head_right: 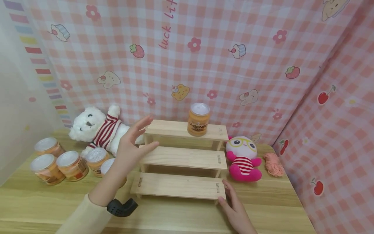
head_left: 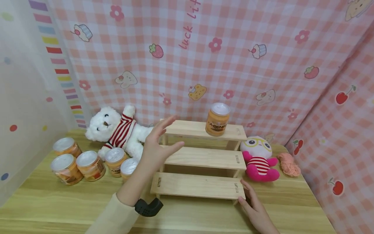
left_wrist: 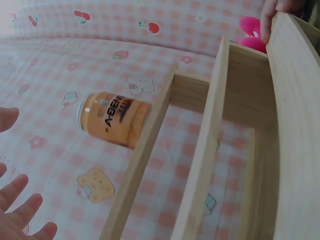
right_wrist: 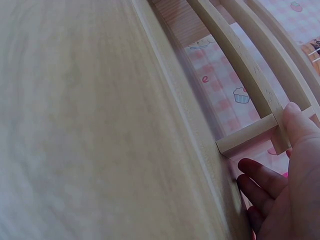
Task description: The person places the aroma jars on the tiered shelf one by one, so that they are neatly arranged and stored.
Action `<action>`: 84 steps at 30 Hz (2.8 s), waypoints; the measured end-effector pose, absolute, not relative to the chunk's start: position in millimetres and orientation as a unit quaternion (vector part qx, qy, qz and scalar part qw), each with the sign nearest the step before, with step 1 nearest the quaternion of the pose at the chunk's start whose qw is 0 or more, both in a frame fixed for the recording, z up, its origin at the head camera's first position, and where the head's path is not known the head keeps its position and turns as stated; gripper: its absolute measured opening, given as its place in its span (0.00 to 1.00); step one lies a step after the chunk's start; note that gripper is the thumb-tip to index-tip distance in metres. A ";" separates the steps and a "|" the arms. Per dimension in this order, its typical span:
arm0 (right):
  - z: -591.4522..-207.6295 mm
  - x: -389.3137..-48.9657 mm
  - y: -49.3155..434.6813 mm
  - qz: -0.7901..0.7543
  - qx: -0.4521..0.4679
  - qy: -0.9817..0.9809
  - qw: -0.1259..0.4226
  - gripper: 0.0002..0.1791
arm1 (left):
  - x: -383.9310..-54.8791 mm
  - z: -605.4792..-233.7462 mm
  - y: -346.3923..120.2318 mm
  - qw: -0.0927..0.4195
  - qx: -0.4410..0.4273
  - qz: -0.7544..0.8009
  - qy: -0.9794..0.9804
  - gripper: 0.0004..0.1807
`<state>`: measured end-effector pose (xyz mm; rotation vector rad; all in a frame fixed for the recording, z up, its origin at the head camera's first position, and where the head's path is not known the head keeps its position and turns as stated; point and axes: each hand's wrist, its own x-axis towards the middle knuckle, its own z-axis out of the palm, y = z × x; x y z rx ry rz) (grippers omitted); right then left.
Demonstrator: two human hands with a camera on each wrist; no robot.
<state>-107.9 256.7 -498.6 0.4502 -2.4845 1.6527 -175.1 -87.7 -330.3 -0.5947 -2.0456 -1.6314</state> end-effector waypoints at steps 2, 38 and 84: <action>-498.7 -107.6 256.8 0.548 0.148 -0.821 0.060 0.29 | -163.4 -327.0 -94.7 0.219 -0.205 -0.596 -0.745 0.37; -496.4 -107.8 256.6 0.560 0.146 -0.814 0.046 0.28 | -119.4 -399.6 -280.7 0.284 -0.012 -0.466 -0.838 0.43; -496.8 -108.4 257.4 0.557 0.148 -0.816 0.053 0.29 | -115.1 -464.0 -377.2 0.242 0.055 -0.458 -0.854 0.43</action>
